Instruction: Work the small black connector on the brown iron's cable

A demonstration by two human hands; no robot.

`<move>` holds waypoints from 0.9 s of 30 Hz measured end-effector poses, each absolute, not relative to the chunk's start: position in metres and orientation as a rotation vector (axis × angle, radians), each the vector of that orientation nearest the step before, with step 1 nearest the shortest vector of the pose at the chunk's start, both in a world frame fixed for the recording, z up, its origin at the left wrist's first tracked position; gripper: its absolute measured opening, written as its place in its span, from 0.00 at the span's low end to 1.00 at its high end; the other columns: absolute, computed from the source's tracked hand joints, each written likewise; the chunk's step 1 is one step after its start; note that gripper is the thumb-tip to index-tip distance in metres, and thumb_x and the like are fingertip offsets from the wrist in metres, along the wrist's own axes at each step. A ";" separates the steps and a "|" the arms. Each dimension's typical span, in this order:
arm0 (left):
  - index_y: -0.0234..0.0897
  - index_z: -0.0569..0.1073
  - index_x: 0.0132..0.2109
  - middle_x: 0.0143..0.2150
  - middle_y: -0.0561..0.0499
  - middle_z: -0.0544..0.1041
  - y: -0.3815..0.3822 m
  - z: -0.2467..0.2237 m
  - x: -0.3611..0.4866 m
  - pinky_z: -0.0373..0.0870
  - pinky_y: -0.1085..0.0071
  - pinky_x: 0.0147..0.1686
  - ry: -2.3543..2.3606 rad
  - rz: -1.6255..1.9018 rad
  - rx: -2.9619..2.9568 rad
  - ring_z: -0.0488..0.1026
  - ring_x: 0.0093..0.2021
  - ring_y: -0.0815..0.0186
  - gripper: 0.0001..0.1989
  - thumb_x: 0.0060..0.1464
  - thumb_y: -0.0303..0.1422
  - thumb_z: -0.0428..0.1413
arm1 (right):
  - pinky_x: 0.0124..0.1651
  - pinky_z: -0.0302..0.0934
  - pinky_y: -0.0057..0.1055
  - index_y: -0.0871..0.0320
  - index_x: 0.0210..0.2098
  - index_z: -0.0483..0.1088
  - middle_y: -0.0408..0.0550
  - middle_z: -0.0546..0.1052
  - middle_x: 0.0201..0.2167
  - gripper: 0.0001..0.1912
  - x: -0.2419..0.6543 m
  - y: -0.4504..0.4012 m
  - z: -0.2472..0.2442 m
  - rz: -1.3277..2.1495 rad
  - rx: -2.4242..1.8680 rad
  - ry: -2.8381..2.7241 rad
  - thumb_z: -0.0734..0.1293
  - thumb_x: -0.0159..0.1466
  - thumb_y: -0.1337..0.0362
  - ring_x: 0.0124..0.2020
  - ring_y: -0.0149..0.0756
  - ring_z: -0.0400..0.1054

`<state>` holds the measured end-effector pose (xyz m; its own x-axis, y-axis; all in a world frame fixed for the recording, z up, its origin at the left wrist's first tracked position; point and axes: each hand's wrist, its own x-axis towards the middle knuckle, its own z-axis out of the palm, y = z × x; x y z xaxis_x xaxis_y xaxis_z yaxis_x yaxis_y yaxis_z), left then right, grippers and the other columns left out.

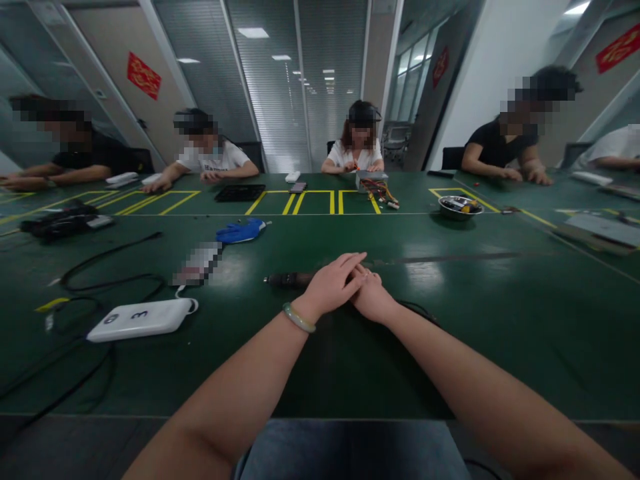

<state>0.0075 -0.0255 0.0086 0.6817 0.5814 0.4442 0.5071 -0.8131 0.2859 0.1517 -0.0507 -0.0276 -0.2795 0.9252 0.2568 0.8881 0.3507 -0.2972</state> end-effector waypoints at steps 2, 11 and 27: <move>0.44 0.54 0.68 0.65 0.47 0.63 -0.024 0.008 0.007 0.62 0.61 0.60 0.918 0.766 2.758 0.62 0.63 0.60 0.27 0.66 0.45 0.43 | 0.61 0.48 0.45 0.59 0.66 0.51 0.58 0.55 0.64 0.29 0.153 -0.056 -0.028 0.075 -1.567 -2.263 0.60 0.66 0.64 0.61 0.47 0.51; 0.44 0.52 0.68 0.68 0.48 0.58 -0.024 0.010 0.010 0.61 0.61 0.60 0.941 0.652 2.826 0.60 0.64 0.60 0.31 0.65 0.52 0.37 | 0.59 0.54 0.45 0.63 0.67 0.47 0.61 0.59 0.59 0.36 0.180 -0.082 -0.020 -0.129 -1.797 -2.140 0.63 0.66 0.57 0.58 0.52 0.57; 0.44 0.68 0.55 0.51 0.50 0.74 -0.019 0.003 0.009 0.69 0.62 0.48 0.935 0.552 2.880 0.71 0.50 0.59 0.21 0.58 0.47 0.54 | 0.35 0.64 0.48 0.45 0.48 0.72 0.53 0.73 0.44 0.20 0.355 -0.186 -0.016 -0.107 -2.156 -2.078 0.55 0.66 0.47 0.35 0.52 0.71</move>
